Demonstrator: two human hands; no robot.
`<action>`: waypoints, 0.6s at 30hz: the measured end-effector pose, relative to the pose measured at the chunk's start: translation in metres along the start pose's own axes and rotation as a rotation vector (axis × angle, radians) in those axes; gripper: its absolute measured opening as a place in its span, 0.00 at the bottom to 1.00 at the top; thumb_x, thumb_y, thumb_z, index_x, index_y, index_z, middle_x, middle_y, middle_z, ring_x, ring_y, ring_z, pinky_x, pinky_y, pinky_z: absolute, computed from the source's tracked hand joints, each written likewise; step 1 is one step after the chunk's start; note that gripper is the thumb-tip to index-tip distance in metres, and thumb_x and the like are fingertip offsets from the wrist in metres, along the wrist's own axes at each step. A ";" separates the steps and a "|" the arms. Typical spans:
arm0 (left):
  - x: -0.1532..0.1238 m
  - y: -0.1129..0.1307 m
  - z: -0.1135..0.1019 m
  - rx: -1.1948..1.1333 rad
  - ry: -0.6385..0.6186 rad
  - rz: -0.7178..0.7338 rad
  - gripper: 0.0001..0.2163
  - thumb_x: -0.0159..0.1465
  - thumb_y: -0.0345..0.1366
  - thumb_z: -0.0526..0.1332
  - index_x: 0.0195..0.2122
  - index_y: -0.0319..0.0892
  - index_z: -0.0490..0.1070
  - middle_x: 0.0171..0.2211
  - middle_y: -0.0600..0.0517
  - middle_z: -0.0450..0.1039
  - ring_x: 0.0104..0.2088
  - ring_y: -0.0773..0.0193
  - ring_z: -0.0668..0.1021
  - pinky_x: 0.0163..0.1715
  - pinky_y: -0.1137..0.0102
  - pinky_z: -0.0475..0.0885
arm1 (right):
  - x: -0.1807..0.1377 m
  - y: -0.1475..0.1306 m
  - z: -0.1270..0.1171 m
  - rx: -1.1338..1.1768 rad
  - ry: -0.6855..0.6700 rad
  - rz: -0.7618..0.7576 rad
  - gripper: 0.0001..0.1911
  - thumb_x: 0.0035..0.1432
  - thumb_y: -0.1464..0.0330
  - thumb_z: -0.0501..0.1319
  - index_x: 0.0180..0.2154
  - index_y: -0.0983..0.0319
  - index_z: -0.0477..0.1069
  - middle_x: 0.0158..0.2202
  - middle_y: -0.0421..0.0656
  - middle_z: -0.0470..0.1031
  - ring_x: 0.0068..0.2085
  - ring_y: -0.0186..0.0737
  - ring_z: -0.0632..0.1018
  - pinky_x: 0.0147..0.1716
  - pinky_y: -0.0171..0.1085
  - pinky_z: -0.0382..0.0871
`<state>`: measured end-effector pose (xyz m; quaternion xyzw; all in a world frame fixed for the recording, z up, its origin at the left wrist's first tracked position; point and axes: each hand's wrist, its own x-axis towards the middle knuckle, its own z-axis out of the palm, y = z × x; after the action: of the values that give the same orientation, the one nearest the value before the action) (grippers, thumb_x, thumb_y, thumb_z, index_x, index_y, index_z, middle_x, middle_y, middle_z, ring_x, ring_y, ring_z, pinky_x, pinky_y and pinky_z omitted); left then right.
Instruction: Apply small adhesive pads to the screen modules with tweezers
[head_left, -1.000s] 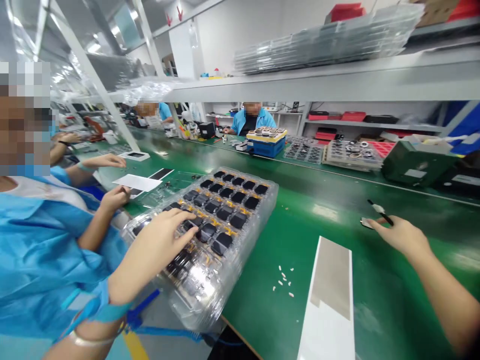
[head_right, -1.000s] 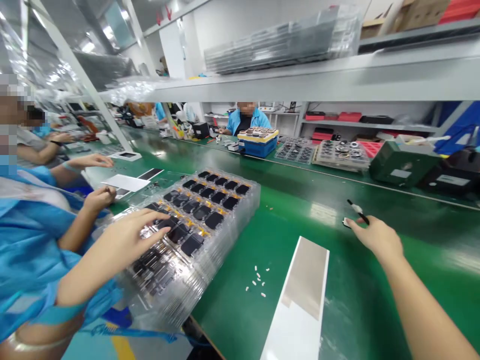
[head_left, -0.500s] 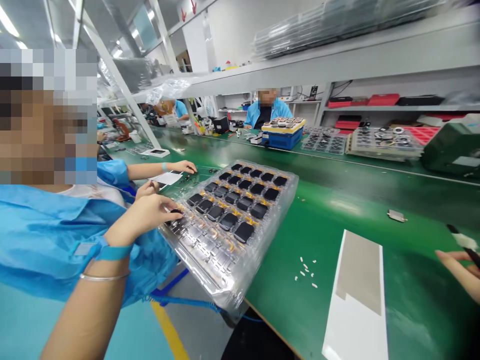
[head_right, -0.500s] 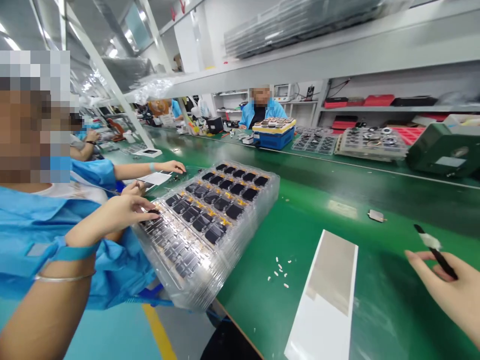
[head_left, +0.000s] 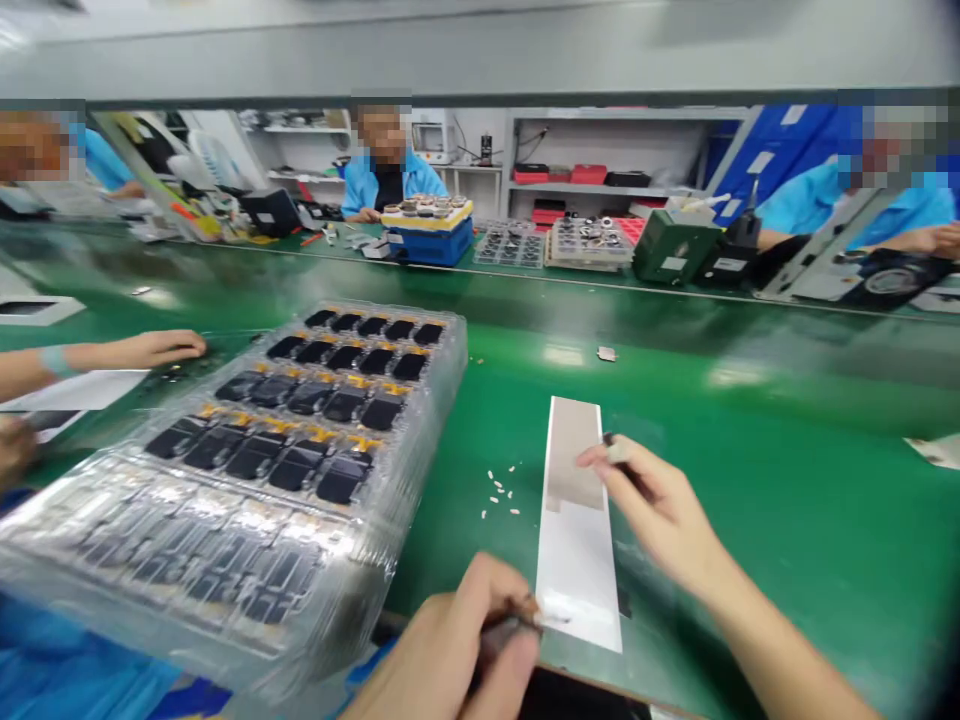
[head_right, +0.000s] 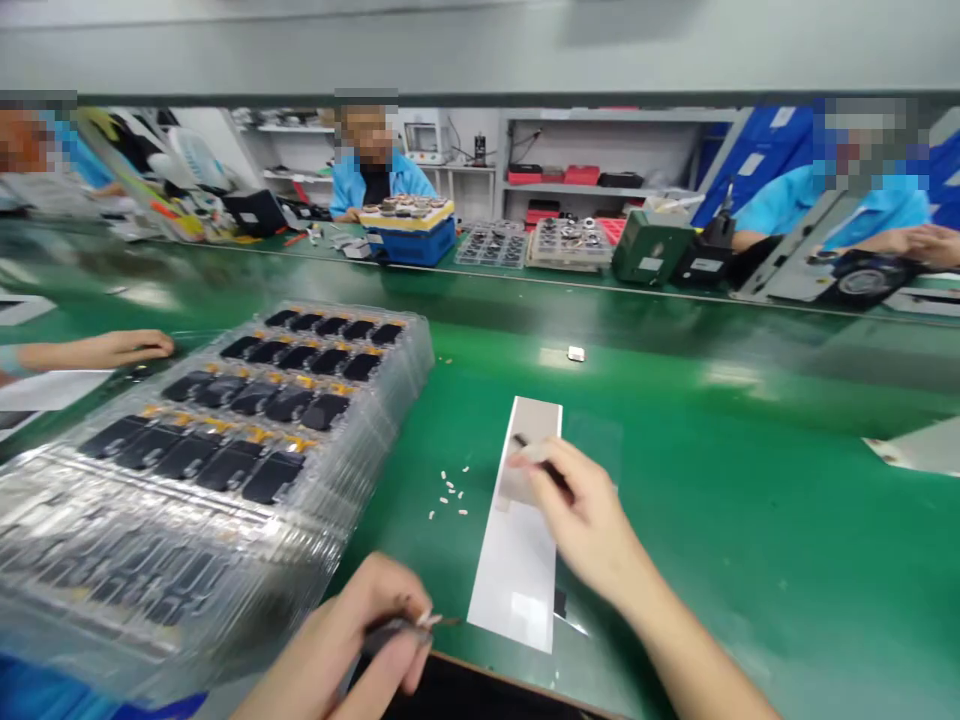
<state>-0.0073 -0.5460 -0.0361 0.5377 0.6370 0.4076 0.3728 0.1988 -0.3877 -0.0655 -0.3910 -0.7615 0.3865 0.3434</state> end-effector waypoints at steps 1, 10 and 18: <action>0.008 -0.006 0.016 -0.050 -0.058 0.009 0.11 0.69 0.46 0.54 0.38 0.46 0.69 0.23 0.55 0.74 0.23 0.64 0.73 0.25 0.73 0.68 | -0.006 -0.010 0.008 0.009 -0.026 -0.046 0.08 0.65 0.63 0.57 0.37 0.58 0.73 0.30 0.41 0.72 0.29 0.36 0.72 0.26 0.33 0.64; 0.051 -0.054 0.044 -0.272 -0.127 -0.051 0.09 0.74 0.43 0.51 0.42 0.44 0.64 0.24 0.57 0.67 0.26 0.67 0.72 0.28 0.74 0.65 | -0.024 -0.008 0.045 -0.272 -0.025 -0.410 0.07 0.66 0.74 0.58 0.43 0.60 0.73 0.34 0.44 0.77 0.31 0.35 0.79 0.28 0.32 0.71; 0.051 -0.051 0.043 -0.194 -0.114 -0.001 0.07 0.73 0.38 0.52 0.41 0.44 0.67 0.27 0.55 0.71 0.29 0.65 0.75 0.33 0.73 0.67 | -0.027 -0.005 0.053 -0.425 -0.062 -0.432 0.10 0.68 0.75 0.52 0.44 0.62 0.71 0.34 0.45 0.77 0.29 0.37 0.79 0.27 0.35 0.72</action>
<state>0.0051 -0.4950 -0.1018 0.5212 0.5727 0.4359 0.4586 0.1658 -0.4301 -0.0918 -0.2710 -0.9009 0.1483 0.3050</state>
